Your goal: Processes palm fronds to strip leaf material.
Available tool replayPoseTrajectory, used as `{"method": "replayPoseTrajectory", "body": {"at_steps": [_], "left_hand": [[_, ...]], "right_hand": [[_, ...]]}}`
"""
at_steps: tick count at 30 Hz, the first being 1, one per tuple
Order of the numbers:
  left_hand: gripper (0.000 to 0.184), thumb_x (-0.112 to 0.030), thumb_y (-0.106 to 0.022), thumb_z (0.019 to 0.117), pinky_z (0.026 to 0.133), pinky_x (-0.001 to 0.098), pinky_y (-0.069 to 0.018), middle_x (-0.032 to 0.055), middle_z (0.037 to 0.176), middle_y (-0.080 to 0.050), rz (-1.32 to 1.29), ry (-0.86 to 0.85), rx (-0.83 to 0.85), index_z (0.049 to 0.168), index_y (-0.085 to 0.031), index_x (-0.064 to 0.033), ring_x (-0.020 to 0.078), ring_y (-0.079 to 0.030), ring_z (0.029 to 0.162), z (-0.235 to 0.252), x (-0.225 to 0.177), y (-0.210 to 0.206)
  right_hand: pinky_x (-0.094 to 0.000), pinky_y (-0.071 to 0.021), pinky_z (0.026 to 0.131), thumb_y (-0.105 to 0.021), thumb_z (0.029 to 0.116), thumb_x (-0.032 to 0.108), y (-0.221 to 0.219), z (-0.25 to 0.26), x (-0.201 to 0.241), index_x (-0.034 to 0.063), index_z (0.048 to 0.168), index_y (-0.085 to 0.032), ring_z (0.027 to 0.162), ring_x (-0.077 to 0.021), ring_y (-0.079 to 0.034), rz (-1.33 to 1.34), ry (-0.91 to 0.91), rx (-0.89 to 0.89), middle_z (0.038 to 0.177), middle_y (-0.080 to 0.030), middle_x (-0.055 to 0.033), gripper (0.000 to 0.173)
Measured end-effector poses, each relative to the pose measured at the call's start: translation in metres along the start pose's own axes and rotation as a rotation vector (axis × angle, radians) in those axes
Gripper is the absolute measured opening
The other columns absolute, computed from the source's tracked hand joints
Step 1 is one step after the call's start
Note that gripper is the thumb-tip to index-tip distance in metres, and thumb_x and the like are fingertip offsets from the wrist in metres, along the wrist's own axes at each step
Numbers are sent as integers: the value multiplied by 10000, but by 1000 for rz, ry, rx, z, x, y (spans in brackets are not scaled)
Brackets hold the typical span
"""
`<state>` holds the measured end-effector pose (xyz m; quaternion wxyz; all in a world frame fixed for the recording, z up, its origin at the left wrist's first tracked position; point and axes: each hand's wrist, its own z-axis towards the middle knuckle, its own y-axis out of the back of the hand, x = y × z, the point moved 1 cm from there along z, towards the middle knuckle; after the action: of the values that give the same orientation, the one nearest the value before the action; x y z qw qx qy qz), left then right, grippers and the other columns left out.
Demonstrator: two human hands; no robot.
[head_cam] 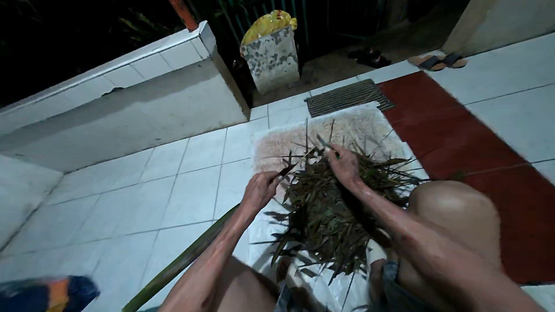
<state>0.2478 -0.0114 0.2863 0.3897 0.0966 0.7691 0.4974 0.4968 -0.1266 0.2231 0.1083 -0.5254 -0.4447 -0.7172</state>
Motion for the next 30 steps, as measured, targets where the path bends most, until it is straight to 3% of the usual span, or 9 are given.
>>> {"method": "replayPoseTrajectory", "body": {"at_steps": [4,8,11,16,19,22,24,27,30], "left_hand": [[352,-370,-489,1087,556,395,-595,39,760,-712,-77,-37,-8,1085,-726,-110,171,-666,567,6,-5,-2],[322,-358,-499,1085,465,370,-565,37,731,-702,-189,-92,44,1091,-732,-135,172,-636,503,13,-12,-8],[312,-347,-503,1087,437,356,-557,52,706,-692,-273,-87,80,1055,-716,-121,181,-632,481,16,-19,-13],[299,-387,-608,1027,444,365,-568,91,741,-705,-445,-82,145,1028,-686,-98,220,-649,502,15,-13,-9],[336,-415,-622,1010,443,376,-570,105,772,-721,-498,-78,174,1075,-701,-96,232,-657,515,13,1,-8],[322,-377,-576,1038,416,352,-533,96,758,-711,-485,-96,161,1111,-724,-100,208,-620,486,14,11,-9],[314,-357,-549,1055,402,339,-514,77,737,-712,-417,-103,100,1112,-735,-110,186,-605,465,18,13,-11],[324,-327,-506,1086,491,347,-551,57,768,-713,-256,-63,31,1137,-723,-91,163,-628,527,15,12,-1],[359,-330,-474,1092,609,392,-585,69,808,-719,-131,-24,-3,1107,-716,-64,177,-662,607,19,16,3]], "right_hand": [[-433,-591,907,-528,1064,309,-3,0,5,127,1428,-600,999,-222,-713,207,-15,161,1180,-718,-121,413],[-333,-545,711,-541,1066,315,-10,-8,15,43,1390,-586,747,-145,-629,480,35,327,956,-696,-104,425],[-286,-482,605,-533,1069,327,-8,-7,20,26,1300,-622,645,-107,-550,541,29,316,825,-641,-53,389],[-285,-479,606,-530,1071,331,-5,4,27,14,1225,-657,647,-110,-548,549,41,224,824,-637,-55,375],[-321,-526,684,-526,1074,343,-3,7,26,17,1265,-642,716,-137,-601,534,28,203,897,-676,-85,395],[-357,-540,727,-524,1075,322,-5,8,22,0,1209,-645,748,-167,-623,484,34,172,898,-675,-108,369],[-413,-587,830,-526,1074,314,-3,4,23,9,1270,-648,876,-213,-701,392,0,183,1031,-721,-147,383],[-420,-576,940,-528,1070,322,-7,-6,29,34,1348,-630,1013,-222,-711,272,-16,271,1165,-715,-149,413],[-397,-576,905,-506,1072,363,-20,-16,30,75,1346,-648,961,-191,-702,174,86,377,1127,-716,-120,422]]}}
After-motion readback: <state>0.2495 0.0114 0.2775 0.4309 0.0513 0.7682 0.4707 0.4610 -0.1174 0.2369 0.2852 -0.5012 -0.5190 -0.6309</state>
